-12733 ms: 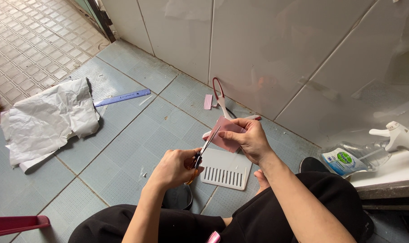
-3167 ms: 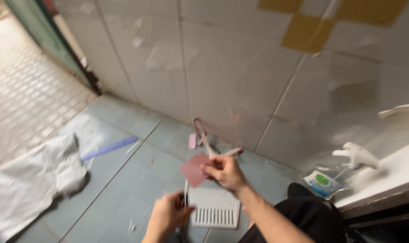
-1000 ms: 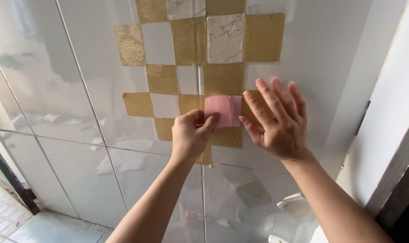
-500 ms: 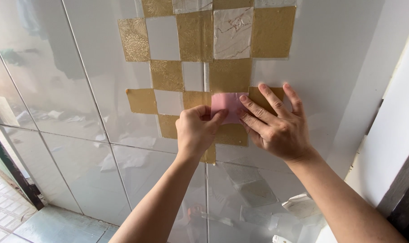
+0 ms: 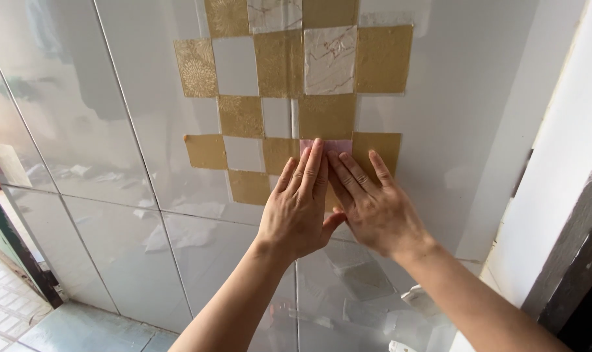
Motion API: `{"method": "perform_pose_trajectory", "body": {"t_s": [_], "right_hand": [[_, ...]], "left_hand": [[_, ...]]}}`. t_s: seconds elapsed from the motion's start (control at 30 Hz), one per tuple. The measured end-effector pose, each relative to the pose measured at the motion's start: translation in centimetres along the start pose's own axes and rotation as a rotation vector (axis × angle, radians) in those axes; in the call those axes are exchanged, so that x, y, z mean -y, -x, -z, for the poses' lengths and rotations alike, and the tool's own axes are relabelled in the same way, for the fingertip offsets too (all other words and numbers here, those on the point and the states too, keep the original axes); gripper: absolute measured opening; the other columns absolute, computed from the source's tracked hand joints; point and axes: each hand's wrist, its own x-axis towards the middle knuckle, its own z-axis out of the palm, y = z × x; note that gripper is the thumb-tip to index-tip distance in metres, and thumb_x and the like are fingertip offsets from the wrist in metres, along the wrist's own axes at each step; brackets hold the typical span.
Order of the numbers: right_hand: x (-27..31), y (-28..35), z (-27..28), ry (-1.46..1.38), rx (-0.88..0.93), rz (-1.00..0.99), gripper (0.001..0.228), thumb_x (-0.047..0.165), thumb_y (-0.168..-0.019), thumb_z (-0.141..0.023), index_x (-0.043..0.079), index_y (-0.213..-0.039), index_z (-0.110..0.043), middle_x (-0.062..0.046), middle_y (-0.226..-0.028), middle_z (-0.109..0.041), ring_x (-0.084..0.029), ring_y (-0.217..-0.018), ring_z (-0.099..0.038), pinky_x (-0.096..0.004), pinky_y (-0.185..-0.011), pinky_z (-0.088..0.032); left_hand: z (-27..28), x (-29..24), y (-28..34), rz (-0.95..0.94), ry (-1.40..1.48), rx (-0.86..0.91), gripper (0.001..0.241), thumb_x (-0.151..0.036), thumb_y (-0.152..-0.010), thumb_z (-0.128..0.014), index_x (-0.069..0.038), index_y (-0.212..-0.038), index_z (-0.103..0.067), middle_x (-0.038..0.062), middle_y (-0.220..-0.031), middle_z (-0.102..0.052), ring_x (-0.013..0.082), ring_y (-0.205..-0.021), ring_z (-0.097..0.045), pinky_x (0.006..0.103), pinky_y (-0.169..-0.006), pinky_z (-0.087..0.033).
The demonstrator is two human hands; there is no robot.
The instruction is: Measuring, cutting, and applying decorative vinyl stickers to a tiled wall using a squeegee and scissors.
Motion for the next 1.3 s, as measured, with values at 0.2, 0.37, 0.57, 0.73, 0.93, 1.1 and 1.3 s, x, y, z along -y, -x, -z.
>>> {"method": "perform_pose_trajectory", "body": {"t_s": [0.2,0.37,0.57,0.73,0.93,1.1,1.3], "right_hand": [[1.9,-0.2,0.5,0.045,0.034,-0.116,0.070,0.040,-0.101,-0.046,0.002,-0.157,-0.030,-0.011,-0.168,-0.024,-0.021,-0.156,-0.017,-0.055,-0.128,-0.008],[3.4,-2.5,4.0,0.467,0.487,-0.108,0.100,0.035,-0.087,-0.070,0.004,-0.160,-0.009,-0.016,-0.171,-0.002,-0.030,-0.156,-0.005,-0.062,-0.120,-0.004],[4.2,-3.3,4.2,0.095,0.578,-0.225,0.158,0.067,-0.051,-0.091,0.001,-0.163,-0.001,-0.017,-0.174,0.007,-0.028,-0.159,0.002,-0.054,-0.124,0.001],[4.1,-4.0,3.1,0.095,0.533,-0.278,0.154,0.063,-0.053,-0.094,-0.003,-0.159,-0.005,-0.022,-0.168,0.001,-0.032,-0.155,-0.004,-0.049,-0.126,0.000],[3.7,-4.2,3.3,0.064,0.467,-0.265,0.145,0.065,-0.061,-0.088,-0.002,-0.160,-0.005,-0.023,-0.167,-0.002,-0.033,-0.155,-0.006,-0.048,-0.126,-0.001],[1.6,-3.1,3.1,0.099,0.384,-0.171,0.127,0.068,-0.077,-0.074,-0.004,-0.159,-0.007,-0.021,-0.169,-0.004,-0.030,-0.157,-0.008,-0.050,-0.128,-0.003],[1.0,-2.7,6.6,0.224,0.563,-0.233,0.123,0.072,-0.081,-0.062,0.007,-0.164,0.001,-0.010,-0.175,0.006,-0.025,-0.154,0.000,-0.055,-0.122,0.001]], "left_hand": [[0.3,0.3,-0.1,0.029,-0.131,0.202,0.110,-0.063,-0.082,-0.065,0.005,-0.157,-0.020,0.021,-0.167,-0.010,0.0305,-0.156,-0.012,0.0498,-0.126,-0.013],[0.9,-1.4,0.2,0.164,-0.285,0.353,0.121,-0.071,-0.079,-0.064,0.006,-0.157,-0.012,0.029,-0.165,-0.006,0.0366,-0.155,-0.006,0.0484,-0.124,-0.007],[1.2,-0.2,1.7,0.135,-0.076,0.365,0.131,-0.076,-0.067,-0.070,0.002,-0.156,-0.016,0.023,-0.164,-0.012,0.0328,-0.154,-0.012,0.0599,-0.123,-0.006],[1.3,0.5,-0.4,0.120,-0.197,0.235,0.127,-0.068,-0.067,-0.075,-0.003,-0.160,-0.019,0.021,-0.168,-0.014,0.0299,-0.156,-0.017,0.0598,-0.123,-0.009],[1.8,0.6,-0.7,0.106,-0.187,0.195,0.126,-0.071,-0.068,-0.073,-0.004,-0.160,-0.019,0.019,-0.167,-0.014,0.0293,-0.155,-0.019,0.0610,-0.123,-0.010],[1.9,1.4,-0.7,0.111,-0.256,0.185,0.123,-0.078,-0.072,-0.067,-0.007,-0.160,-0.020,0.014,-0.168,-0.015,0.0282,-0.154,-0.020,0.0632,-0.122,-0.011],[4.7,1.3,-0.9,0.203,-0.377,0.425,0.128,-0.082,-0.070,-0.065,-0.010,-0.162,-0.012,0.008,-0.171,-0.010,0.0315,-0.155,-0.016,0.0629,-0.121,-0.010]]}}
